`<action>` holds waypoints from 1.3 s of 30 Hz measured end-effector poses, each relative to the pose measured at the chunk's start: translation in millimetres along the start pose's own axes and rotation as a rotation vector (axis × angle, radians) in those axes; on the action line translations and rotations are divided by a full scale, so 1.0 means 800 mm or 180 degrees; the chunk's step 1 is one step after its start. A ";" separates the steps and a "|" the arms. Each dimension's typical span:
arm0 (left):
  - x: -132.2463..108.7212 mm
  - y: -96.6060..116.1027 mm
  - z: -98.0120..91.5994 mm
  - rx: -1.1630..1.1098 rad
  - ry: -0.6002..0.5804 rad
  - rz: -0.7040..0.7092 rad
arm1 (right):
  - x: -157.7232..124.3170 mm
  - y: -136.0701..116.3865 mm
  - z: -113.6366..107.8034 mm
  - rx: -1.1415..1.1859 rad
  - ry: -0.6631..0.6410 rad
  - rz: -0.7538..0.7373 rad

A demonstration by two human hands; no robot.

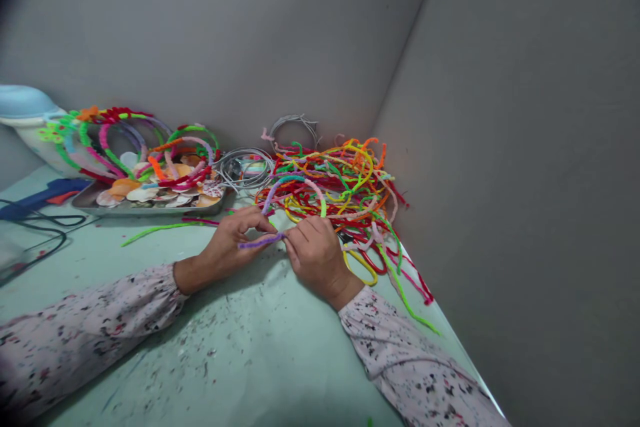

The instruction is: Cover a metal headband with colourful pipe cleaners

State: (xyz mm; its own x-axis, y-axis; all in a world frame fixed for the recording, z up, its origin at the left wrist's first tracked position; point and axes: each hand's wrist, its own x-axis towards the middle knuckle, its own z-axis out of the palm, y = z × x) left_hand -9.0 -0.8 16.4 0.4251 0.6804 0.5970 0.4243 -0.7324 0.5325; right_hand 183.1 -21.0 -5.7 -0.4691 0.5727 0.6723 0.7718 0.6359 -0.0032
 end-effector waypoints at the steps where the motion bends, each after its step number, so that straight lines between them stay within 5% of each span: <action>1: 0.000 -0.001 0.001 -0.0015 -0.0004 -0.0014 | 0.000 0.000 0.000 0.0009 0.0001 0.0012; 39: -0.008 0.007 0.012 0.0047 0.0191 -0.0169 | -0.003 -0.002 -0.001 0.0019 0.0066 0.0026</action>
State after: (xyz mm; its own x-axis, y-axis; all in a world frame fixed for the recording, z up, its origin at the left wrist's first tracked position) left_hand -1.7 -9.0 10.1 0.3530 0.7151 0.6033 0.4570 -0.6945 0.5557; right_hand 183.6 -23.5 -6.7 -0.4537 0.5670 0.6875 0.7729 0.6344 -0.0131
